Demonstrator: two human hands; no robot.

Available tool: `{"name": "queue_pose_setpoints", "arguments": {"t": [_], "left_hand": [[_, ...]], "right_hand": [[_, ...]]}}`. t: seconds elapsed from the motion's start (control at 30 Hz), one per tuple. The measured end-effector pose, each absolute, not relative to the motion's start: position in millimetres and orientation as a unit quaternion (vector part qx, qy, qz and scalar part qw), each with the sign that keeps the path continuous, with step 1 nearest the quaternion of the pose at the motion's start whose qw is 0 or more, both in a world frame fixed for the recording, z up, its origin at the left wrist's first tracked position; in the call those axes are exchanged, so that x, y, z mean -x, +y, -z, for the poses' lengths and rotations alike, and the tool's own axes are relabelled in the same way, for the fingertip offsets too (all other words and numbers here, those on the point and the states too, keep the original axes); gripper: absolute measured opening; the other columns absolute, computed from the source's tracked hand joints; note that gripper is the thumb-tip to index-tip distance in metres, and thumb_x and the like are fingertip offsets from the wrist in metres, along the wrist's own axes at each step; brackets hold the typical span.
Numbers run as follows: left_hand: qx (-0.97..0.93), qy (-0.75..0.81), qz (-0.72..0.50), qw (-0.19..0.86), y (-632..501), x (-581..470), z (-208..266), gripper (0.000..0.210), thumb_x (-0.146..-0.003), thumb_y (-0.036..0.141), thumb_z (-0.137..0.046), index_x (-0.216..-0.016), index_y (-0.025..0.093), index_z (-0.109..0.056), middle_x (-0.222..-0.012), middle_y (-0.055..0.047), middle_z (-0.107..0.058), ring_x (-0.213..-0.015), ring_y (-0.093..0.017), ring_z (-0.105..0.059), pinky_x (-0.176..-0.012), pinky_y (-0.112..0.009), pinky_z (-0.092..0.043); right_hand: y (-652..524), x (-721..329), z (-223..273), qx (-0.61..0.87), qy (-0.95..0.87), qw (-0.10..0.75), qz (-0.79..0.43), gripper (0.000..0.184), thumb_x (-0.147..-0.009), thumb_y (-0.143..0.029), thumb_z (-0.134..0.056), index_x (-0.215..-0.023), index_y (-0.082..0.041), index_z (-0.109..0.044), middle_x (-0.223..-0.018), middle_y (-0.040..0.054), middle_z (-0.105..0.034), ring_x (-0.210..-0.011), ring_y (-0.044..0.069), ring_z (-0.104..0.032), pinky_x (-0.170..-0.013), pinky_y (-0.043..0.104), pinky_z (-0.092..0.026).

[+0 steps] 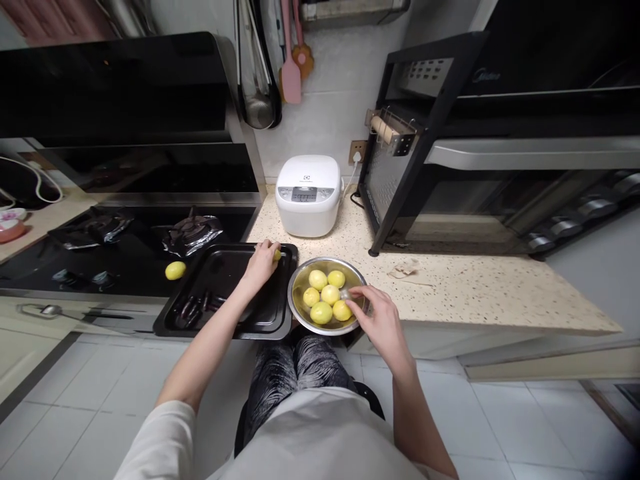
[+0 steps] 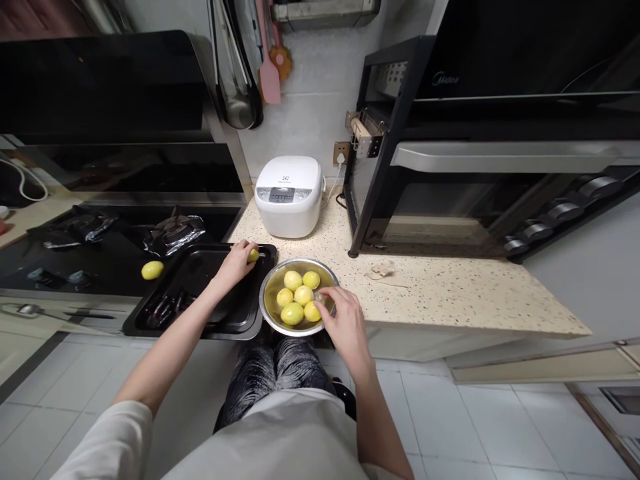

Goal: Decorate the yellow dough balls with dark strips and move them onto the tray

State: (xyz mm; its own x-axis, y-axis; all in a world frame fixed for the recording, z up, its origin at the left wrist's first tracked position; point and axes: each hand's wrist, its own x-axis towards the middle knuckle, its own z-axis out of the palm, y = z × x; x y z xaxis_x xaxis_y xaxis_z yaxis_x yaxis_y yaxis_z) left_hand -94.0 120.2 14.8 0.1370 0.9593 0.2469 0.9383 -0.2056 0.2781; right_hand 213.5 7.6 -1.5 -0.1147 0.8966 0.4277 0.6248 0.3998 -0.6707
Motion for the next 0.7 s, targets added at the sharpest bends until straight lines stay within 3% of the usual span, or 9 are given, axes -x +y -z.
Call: {"name": "queue_pose_setpoints", "arguments": {"t": [0.2, 0.33, 0.5, 0.57, 0.7], "left_hand": [[-0.768, 0.504, -0.35, 0.182, 61, 45, -41, 0.028, -0.092, 0.025, -0.066, -0.119, 0.023, -0.063, -0.117, -0.007, -0.063, -0.099, -0.022, -0.065, -0.087, -0.035, -0.059], [-0.771, 0.441, -0.395, 0.237, 31, 5, -39, 0.025, -0.096, 0.029, -0.068, -0.119, 0.021, -0.064, -0.118, -0.008, -0.067, -0.105, -0.022, -0.067, -0.093, -0.035, -0.058], [-0.746, 0.429, -0.418, 0.291, 20, -18, -22, 0.036, -0.094, 0.039, -0.074, -0.123, 0.02, -0.063, -0.117, -0.011, -0.068, -0.097, -0.022, -0.069, -0.082, -0.033, -0.061], [-0.743, 0.425, -0.423, 0.296, 16, -21, -18, 0.039, -0.096, 0.039, -0.072, -0.128, 0.02, -0.061, -0.12, -0.012, -0.068, -0.1, -0.023, -0.069, -0.087, -0.036, -0.062], [-0.775, 0.44, -0.381, 0.248, 2, -18, -11, 0.046, -0.1, 0.037, -0.066, -0.143, 0.025, -0.054, -0.14, -0.014, -0.063, -0.132, -0.029, -0.061, -0.114, -0.048, -0.051]], "right_hand": [[7, -198, -3, 0.461, -0.755, 0.43, -0.18, 0.027, -0.101, -0.024, -0.053, -0.124, -0.024, -0.067, -0.125, 0.0098, -0.072, -0.119, 0.026, -0.068, -0.103, 0.044, -0.055], [4, -192, -5, 0.427, -0.771, 0.436, -0.184, 0.04, -0.103, -0.025, -0.053, -0.142, -0.027, -0.059, -0.139, 0.0097, -0.066, -0.133, 0.025, -0.061, -0.115, 0.045, -0.051], [3, -196, -3, 0.433, -0.761, 0.442, -0.195, 0.039, -0.101, -0.024, -0.055, -0.14, -0.029, -0.06, -0.136, 0.0092, -0.066, -0.129, 0.025, -0.063, -0.11, 0.043, -0.054], [6, -200, -2, 0.44, -0.757, 0.444, -0.189, 0.037, -0.1, -0.023, -0.056, -0.137, -0.027, -0.061, -0.133, 0.0093, -0.068, -0.126, 0.025, -0.065, -0.107, 0.042, -0.055], [14, -207, 4, 0.504, -0.733, 0.435, -0.138, 0.032, -0.099, -0.032, -0.059, -0.131, -0.024, -0.064, -0.126, 0.0112, -0.072, -0.118, 0.029, -0.066, -0.103, 0.046, -0.053]]}}
